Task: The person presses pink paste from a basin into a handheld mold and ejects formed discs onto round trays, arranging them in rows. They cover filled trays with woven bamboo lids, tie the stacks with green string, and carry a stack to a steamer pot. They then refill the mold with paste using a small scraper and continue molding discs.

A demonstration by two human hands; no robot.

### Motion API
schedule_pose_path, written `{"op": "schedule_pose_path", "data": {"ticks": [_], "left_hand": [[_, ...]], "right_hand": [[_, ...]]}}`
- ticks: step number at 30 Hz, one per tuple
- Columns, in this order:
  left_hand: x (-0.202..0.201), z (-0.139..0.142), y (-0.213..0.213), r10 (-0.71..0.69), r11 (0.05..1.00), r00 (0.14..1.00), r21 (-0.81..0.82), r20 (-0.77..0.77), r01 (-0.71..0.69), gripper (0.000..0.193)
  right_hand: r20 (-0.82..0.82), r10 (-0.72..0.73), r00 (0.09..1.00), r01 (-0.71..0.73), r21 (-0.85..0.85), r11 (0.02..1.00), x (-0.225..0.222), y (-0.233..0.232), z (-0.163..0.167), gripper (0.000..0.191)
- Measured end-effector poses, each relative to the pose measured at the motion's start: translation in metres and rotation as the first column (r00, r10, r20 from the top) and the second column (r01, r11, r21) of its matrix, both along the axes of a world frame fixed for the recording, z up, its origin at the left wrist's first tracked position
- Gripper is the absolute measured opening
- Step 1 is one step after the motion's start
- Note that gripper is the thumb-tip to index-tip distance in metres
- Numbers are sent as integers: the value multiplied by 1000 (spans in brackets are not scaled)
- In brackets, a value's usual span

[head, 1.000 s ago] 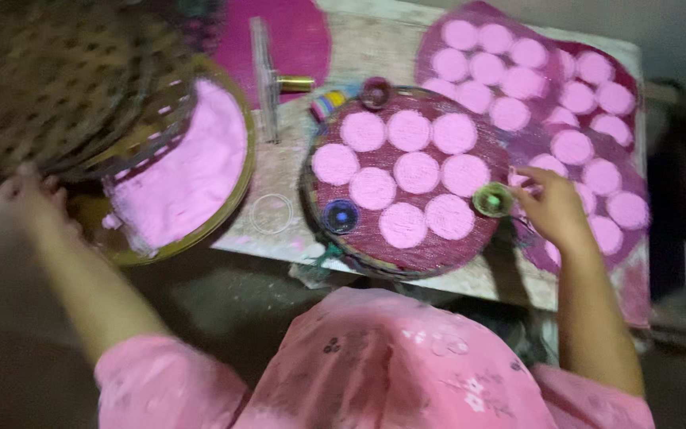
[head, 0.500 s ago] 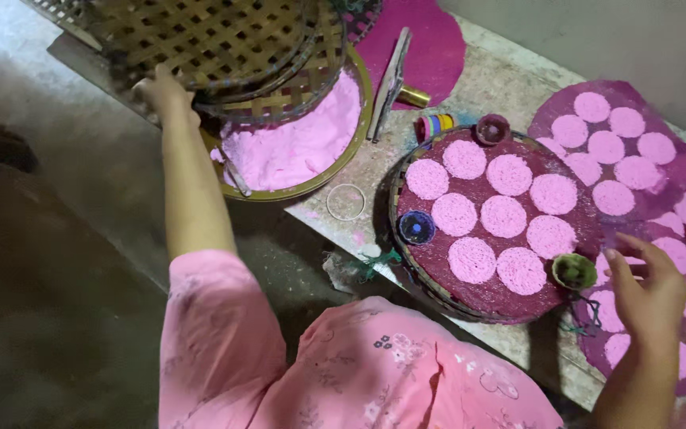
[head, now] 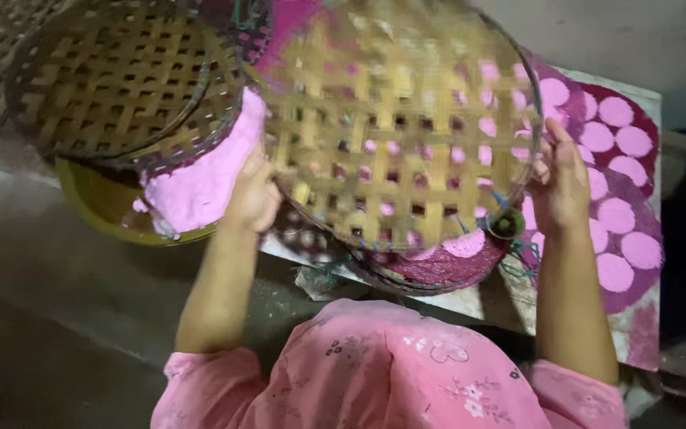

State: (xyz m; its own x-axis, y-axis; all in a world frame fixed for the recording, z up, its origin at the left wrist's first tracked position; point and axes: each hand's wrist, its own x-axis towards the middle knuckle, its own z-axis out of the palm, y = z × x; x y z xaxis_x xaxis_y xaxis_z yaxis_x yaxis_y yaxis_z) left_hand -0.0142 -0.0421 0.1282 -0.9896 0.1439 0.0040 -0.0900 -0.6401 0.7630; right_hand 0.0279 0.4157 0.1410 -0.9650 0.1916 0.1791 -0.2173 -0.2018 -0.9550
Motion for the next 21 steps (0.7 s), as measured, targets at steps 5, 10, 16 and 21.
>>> {"op": "schedule_pose_path", "data": {"ticks": [5, 10, 16, 21], "left_hand": [[6, -52, 43, -80, 946, 995, -311, 54, 93, 58], [4, -116, 49, 0, 410, 941, -858, -339, -310, 56], [5, -178, 43, 6, 193, 936, -918, -351, -346, 59], [8, -182, 46, 16, 99, 961, -956, -277, -277, 66]], "right_hand": [[-5, -304, 953, 270, 472, 839, 6, 22, -48, 35], [-152, -400, 904, 335, 832, 441, 12, 42, -89, 25], [-194, -331, 923, 313, 881, 355, 7, 51, -110, 25], [-195, -285, 939, 297, 876, 380, 11, 49, -100, 25]]}}
